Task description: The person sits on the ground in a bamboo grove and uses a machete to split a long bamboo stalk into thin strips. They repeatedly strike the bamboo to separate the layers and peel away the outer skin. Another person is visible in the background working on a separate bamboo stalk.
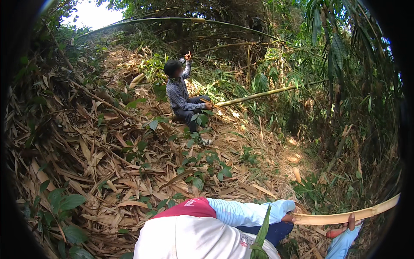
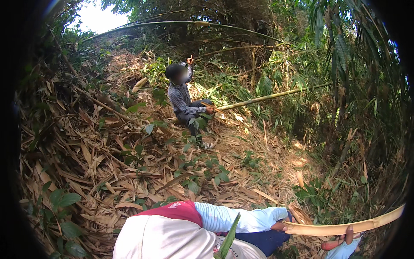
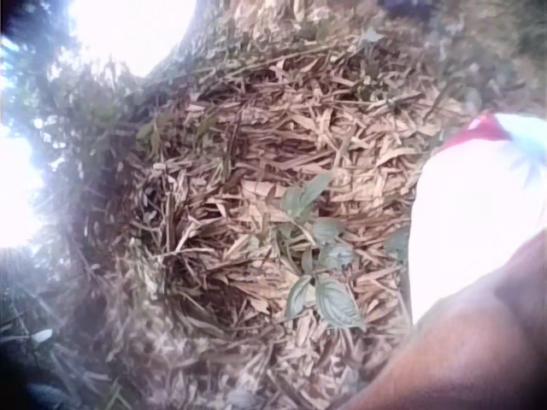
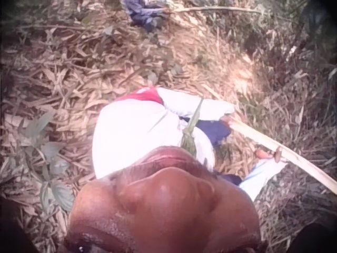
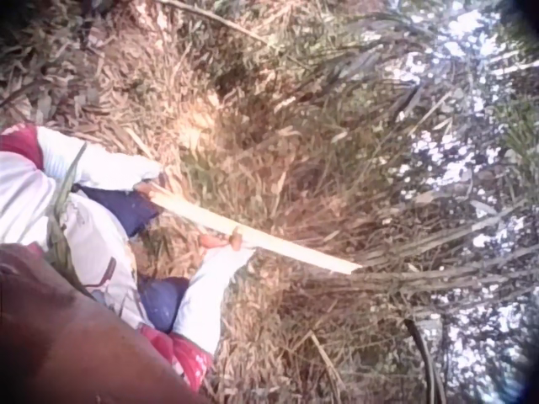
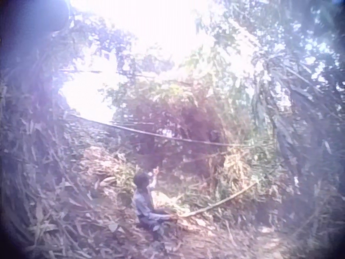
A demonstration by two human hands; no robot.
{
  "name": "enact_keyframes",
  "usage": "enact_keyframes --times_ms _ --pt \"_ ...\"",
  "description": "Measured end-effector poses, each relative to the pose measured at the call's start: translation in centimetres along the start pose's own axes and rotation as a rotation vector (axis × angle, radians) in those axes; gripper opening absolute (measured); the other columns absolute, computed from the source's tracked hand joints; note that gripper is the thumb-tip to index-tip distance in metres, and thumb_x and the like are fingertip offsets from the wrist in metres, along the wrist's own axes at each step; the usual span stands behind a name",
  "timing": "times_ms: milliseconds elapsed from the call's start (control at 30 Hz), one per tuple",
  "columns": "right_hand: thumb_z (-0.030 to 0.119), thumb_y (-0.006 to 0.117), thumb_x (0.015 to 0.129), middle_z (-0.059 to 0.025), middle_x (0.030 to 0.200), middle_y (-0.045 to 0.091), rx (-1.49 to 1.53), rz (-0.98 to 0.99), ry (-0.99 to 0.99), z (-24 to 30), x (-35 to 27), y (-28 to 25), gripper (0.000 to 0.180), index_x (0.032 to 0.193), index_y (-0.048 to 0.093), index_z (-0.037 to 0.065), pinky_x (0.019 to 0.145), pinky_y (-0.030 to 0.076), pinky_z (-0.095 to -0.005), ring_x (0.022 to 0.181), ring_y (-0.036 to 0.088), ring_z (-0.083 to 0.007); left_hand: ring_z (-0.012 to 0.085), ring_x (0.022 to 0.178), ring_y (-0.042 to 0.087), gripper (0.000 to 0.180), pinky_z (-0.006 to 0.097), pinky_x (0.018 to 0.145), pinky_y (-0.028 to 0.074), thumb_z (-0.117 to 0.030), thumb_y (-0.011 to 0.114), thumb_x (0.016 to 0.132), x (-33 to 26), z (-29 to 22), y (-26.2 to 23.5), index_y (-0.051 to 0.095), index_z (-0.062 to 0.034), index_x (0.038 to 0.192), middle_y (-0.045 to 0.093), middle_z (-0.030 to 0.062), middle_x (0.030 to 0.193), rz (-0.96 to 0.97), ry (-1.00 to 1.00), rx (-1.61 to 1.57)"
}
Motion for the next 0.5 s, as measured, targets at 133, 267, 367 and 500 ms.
enact_keyframes --times_ms 133,267,367,500 --pt "0.026 0.067 0.087 0.0 0.07 0.043 0.005 -0.005 0.019 -0.1 -0.7 -0.8 0.037 0.11 0.045 0.007 0.05 0.047 -0.0244 0.054 0.044 -0.0096 0.0175 0.073 0.063 0.038 0.033 0.067 0.049 -0.029 0.07 0.087 0.6 0.7 0.3 0.061 0.001 0.108 0.063 0.0087 0.077 0.066 -0.049 -0.071" --pt "0.026 0.066 0.087 0.0002 0.07 0.042 0.01 -0.022 0.022 0.0 -1.4 -2.5 0.037 0.111 0.045 0.007 0.051 0.048 -0.0249 0.054 0.043 -0.0095 0.0146 0.068 0.061 0.035 0.03 0.065 0.047 -0.03 0.071 0.087 0.6 0.1 0.8 0.064 0.0007 0.102 0.062 0.0067 0.073 0.072 -0.016 -0.063" --pt "0.026 0.066 0.087 0.0004 0.069 0.041 0.007 -0.046 0.023 0.2 -2.1 -3.7 0.037 0.111 0.045 0.007 0.051 0.048 -0.0253 0.053 0.043 -0.0095 0.0162 0.07 0.06 0.035 0.031 0.066 0.047 -0.031 0.073 0.086 0.6 -0.6 1.6 0.066 0.0004 0.099 0.061 0.0072 0.074 0.095 -0.073 -0.041" --pt "0.026 0.066 0.087 0.0006 0.069 0.041 -0.002 -0.062 0.028 0.7 -2.9 -4.8 0.037 0.111 0.044 0.008 0.052 0.048 -0.0258 0.053 0.042 -0.0094 0.0192 0.069 0.062 0.037 0.034 0.065 0.049 -0.031 0.074 0.085 1.1 0.4 2.5 0.065 0.0019 0.1 0.064 0.008 0.074 0.109 -0.008 0.012"
Point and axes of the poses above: each hand's wrist, its own x-axis towards the middle knuckle, its own y-axis out of the palm, z = x × y, the point moved 2 cm from there along x, towards the middle knuckle
